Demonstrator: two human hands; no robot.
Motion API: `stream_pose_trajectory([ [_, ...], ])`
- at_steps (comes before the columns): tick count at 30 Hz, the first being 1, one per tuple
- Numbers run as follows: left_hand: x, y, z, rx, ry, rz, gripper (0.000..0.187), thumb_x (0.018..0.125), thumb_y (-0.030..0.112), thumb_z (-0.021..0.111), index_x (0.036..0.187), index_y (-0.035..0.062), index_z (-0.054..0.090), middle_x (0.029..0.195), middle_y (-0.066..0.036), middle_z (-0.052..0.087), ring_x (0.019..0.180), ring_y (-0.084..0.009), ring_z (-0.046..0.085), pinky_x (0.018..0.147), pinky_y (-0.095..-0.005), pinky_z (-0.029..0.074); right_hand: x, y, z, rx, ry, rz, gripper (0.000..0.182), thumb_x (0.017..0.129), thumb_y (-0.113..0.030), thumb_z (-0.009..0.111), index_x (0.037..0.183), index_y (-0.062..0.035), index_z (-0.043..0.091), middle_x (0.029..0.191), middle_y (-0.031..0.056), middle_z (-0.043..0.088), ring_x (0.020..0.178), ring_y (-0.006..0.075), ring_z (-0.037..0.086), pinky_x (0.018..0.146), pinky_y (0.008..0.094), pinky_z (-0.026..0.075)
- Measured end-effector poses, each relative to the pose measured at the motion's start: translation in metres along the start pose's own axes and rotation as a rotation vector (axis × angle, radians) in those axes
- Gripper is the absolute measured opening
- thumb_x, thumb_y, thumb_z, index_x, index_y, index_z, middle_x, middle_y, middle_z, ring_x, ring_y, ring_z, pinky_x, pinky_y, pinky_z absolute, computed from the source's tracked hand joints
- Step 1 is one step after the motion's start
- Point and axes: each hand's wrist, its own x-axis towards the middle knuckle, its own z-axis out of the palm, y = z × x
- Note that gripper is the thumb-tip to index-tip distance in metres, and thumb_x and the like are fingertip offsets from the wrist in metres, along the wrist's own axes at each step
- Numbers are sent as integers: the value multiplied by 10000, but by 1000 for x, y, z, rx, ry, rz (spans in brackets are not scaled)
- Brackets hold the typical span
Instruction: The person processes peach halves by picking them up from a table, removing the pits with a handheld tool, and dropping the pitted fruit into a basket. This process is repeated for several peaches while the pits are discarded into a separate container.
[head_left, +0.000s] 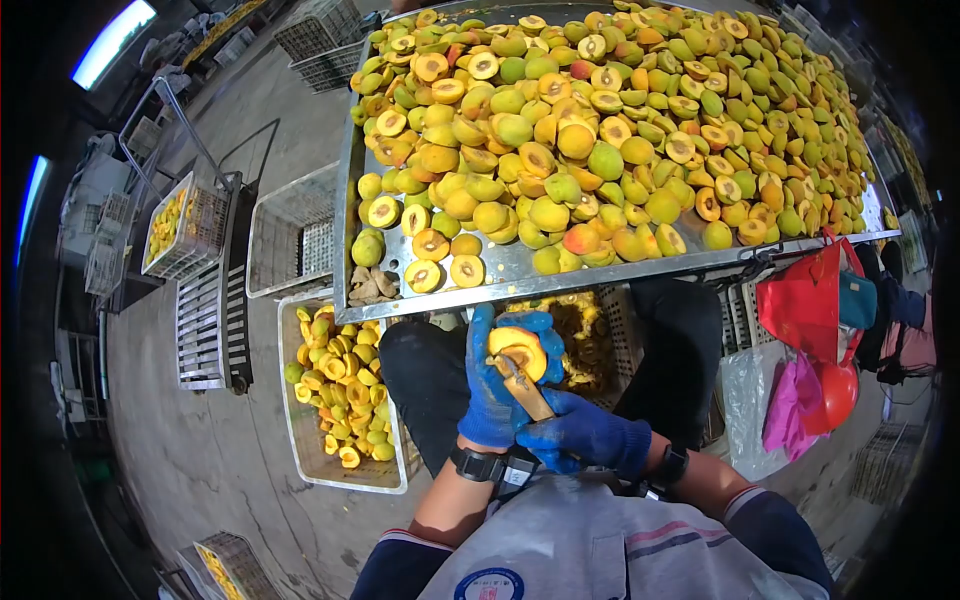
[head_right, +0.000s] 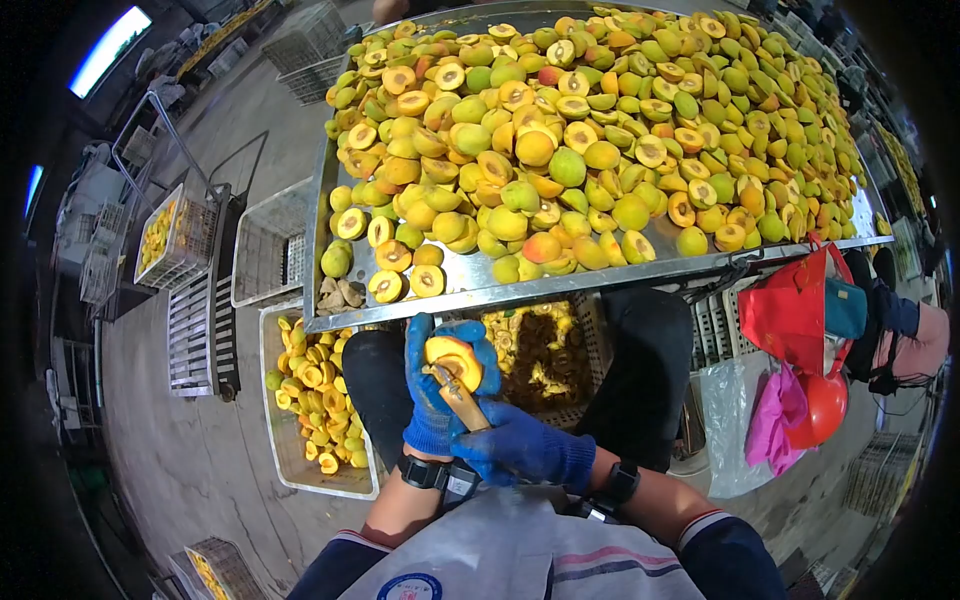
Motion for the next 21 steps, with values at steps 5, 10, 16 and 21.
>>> stream_pose_trajectory([
  [5,11,12,-18,97,469,239,454,985,458,413,1103,54,583,946,-119,669,764,-251,667,602,-371,575,-7,8,-23,119,-21,-93,173,896,-149,632,1020,-83,530,688,-5,515,490,76,474,443,217,380],
  [10,-47,153,-81,674,583,533,499,914,409,587,1213,10,573,1141,-149,612,1012,-288,627,846,-344,529,-18,11,-45,251,140,-103,148,891,-118,621,1002,-96,526,682,-8,492,487,84,477,431,217,370],
  [16,-16,190,-52,2041,937,704,587,837,397,680,1262,12,556,1240,-237,570,1158,-358,541,977,-412,420,-2,27,-56,301,109,-74,137,897,-149,635,989,-119,537,692,-10,507,506,92,493,435,215,375],
  [21,88,163,-70,2374,585,104,601,772,493,675,1154,31,619,1146,-214,630,1074,-354,600,922,-421,467,-1,19,-47,220,162,-116,151,904,-165,642,1004,-118,538,714,1,531,522,109,519,452,232,406],
])
